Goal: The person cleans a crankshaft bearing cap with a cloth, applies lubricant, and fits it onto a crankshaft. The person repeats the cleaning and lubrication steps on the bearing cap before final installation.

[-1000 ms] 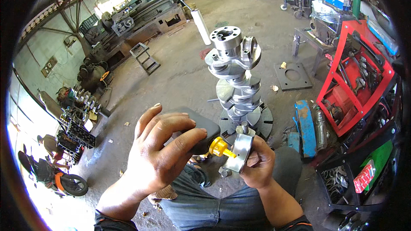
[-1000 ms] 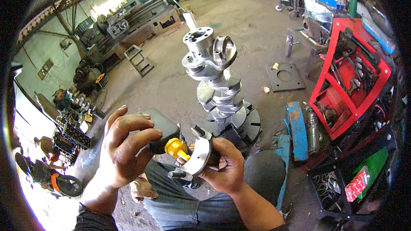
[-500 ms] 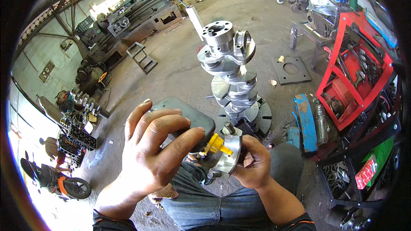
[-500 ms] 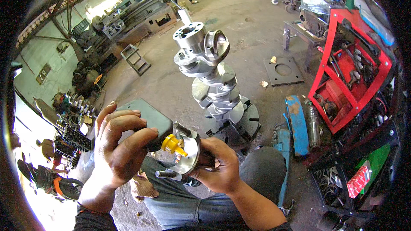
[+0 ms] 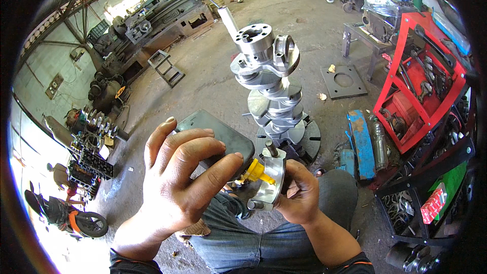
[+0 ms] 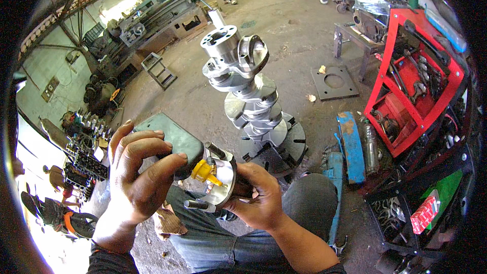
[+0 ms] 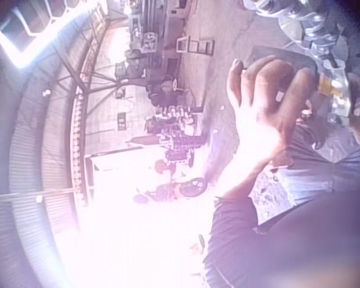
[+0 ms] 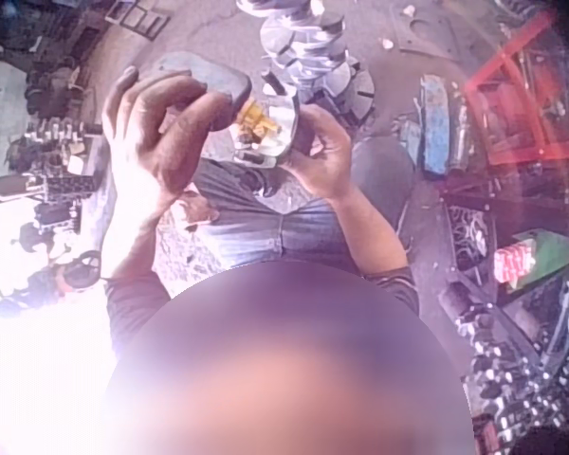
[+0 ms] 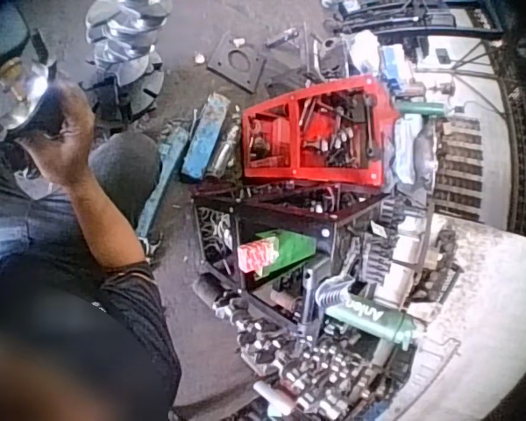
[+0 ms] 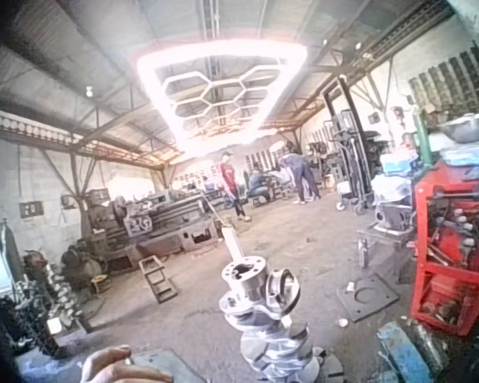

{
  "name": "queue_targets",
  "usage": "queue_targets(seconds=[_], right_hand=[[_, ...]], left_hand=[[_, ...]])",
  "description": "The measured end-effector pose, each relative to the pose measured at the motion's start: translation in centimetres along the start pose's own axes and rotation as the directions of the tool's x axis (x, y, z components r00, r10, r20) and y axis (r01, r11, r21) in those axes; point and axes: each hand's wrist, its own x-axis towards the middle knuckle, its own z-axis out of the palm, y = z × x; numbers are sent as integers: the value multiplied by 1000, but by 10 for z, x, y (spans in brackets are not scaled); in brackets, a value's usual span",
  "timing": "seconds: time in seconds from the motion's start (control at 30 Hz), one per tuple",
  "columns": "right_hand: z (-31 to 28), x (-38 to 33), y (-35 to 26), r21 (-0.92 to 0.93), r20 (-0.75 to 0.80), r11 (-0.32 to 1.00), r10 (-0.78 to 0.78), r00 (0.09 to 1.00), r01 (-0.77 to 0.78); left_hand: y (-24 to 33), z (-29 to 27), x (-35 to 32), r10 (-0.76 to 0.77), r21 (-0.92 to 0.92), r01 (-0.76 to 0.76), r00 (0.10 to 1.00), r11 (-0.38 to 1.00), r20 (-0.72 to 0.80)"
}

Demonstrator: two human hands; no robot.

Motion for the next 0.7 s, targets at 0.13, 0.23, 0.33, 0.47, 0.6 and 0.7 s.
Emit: queue_targets(seconds=[0.13, 0.23, 0.33, 0.47, 0.6, 0.7], right_hand=[[1, 1, -1, -22, -4, 1000, -6, 1000, 6], [2, 0, -7, -17, -4, 999, 41, 999, -41], [3, 1, -10, 39, -4, 997, 68, 998, -68], [2, 2, -7, 11, 19, 999, 33, 999, -34], [0, 2, -5, 23, 23, 999, 28, 999, -28], [0, 2, -6, 48, 27, 999, 10, 1000, -12]], left_hand=[[0, -1, 0, 2, 4, -2, 1000, 1000, -6], [-1, -1, -1, -7, -6, 7, 1000, 1000, -11], [-3, -1, -2, -16, -4, 16, 1000, 1000, 1], [-4, 0, -4, -16, -15, 16, 1000, 1000, -6], [-4, 2, -4, -25, -23, 25, 1000, 999, -2], [-5, 2, -4, -32, -30, 32, 999, 999, 5]])
